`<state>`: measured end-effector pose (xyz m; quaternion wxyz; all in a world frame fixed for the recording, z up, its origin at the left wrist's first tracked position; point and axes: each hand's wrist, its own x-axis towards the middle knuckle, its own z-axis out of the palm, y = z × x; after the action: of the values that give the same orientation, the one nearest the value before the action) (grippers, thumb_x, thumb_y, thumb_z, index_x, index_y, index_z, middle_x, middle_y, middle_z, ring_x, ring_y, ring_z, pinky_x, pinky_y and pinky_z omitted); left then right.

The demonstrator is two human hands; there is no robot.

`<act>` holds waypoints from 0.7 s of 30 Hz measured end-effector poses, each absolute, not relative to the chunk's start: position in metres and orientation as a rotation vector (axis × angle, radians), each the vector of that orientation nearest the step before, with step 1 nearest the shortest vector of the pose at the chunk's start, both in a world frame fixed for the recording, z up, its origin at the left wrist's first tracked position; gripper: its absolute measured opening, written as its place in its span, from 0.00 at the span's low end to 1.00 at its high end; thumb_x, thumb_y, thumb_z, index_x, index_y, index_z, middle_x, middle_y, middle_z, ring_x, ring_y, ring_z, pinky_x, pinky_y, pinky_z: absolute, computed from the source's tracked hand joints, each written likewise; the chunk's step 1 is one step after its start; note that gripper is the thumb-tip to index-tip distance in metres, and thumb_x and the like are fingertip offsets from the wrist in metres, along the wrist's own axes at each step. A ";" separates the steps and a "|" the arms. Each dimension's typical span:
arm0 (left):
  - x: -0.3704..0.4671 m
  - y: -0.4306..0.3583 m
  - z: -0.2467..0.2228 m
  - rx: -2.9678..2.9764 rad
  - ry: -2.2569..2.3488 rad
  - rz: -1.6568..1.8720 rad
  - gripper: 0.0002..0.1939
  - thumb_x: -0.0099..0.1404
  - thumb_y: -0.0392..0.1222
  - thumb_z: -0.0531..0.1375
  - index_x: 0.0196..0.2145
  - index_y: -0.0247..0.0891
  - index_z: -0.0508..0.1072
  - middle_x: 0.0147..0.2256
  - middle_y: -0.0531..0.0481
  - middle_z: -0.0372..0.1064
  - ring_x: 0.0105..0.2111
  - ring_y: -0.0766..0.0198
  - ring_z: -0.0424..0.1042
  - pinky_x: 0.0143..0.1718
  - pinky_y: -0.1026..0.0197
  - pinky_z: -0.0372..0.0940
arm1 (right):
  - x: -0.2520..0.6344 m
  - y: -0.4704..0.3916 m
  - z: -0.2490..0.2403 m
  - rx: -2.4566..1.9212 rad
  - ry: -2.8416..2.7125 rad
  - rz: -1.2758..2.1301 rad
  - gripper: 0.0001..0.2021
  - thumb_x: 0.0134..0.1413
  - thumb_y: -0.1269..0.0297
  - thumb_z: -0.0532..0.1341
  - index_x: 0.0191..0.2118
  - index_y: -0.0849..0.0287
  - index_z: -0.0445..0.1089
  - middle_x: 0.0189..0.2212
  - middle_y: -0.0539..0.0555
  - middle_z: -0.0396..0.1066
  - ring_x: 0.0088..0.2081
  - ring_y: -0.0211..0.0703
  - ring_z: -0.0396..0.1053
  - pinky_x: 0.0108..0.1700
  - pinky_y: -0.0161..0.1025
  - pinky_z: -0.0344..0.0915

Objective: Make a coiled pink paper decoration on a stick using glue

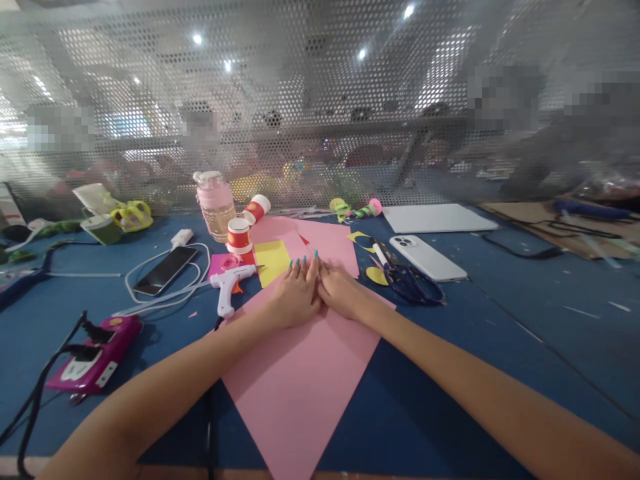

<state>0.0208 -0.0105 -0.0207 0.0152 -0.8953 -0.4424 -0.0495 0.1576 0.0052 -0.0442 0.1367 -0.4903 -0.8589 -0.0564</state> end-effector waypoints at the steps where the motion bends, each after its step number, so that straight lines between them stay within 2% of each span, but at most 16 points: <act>1: 0.021 -0.010 -0.021 -2.783 -1.381 -0.141 0.35 0.59 0.40 0.46 0.60 0.20 0.38 0.60 0.28 0.42 0.60 0.44 0.42 0.56 0.47 0.46 | 0.158 0.004 -0.044 -1.423 -2.497 -0.184 0.25 0.53 0.73 0.43 0.56 0.82 0.54 0.52 0.74 0.61 0.53 0.56 0.60 0.55 0.54 0.51; 5: 0.023 -0.012 -0.018 -2.756 -1.398 -0.086 0.36 0.58 0.40 0.47 0.60 0.19 0.39 0.59 0.28 0.45 0.59 0.43 0.45 0.56 0.46 0.46 | 0.157 0.002 -0.044 -1.421 -2.546 -0.276 0.25 0.54 0.74 0.43 0.57 0.79 0.52 0.53 0.73 0.59 0.54 0.56 0.58 0.55 0.58 0.48; 9: 0.025 -0.015 -0.015 -2.720 -1.405 -0.039 0.35 0.57 0.37 0.47 0.59 0.18 0.41 0.58 0.27 0.48 0.58 0.44 0.48 0.57 0.47 0.46 | 0.157 0.000 -0.043 -1.362 -2.633 -0.355 0.24 0.53 0.78 0.43 0.56 0.78 0.56 0.54 0.72 0.59 0.55 0.56 0.56 0.55 0.56 0.49; 13: 0.027 -0.017 -0.014 -2.702 -1.396 -0.003 0.34 0.58 0.37 0.47 0.59 0.17 0.42 0.57 0.25 0.50 0.58 0.44 0.50 0.56 0.47 0.47 | 0.156 -0.002 -0.040 -1.322 -2.699 -0.379 0.23 0.52 0.79 0.44 0.54 0.79 0.59 0.51 0.72 0.62 0.53 0.56 0.60 0.54 0.53 0.51; 17: 0.027 -0.017 -0.015 -2.690 -1.430 -0.031 0.35 0.58 0.37 0.47 0.59 0.18 0.41 0.58 0.23 0.46 0.59 0.43 0.48 0.54 0.47 0.51 | 0.155 -0.004 -0.036 -1.412 -2.637 -0.369 0.23 0.54 0.77 0.42 0.55 0.82 0.55 0.49 0.73 0.64 0.49 0.54 0.64 0.52 0.51 0.54; 21: 0.028 -0.017 -0.016 -2.686 -1.450 -0.028 0.34 0.58 0.38 0.47 0.59 0.16 0.43 0.58 0.25 0.48 0.58 0.43 0.49 0.55 0.48 0.49 | 0.155 -0.005 -0.034 -1.510 -2.553 -0.299 0.25 0.56 0.73 0.42 0.58 0.81 0.49 0.48 0.70 0.66 0.47 0.52 0.64 0.52 0.51 0.56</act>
<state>0.0278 -0.0171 -0.0160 0.0445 -0.8791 -0.4745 -0.0091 0.1549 -0.0049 -0.0343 0.0802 -0.5048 -0.8536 -0.1001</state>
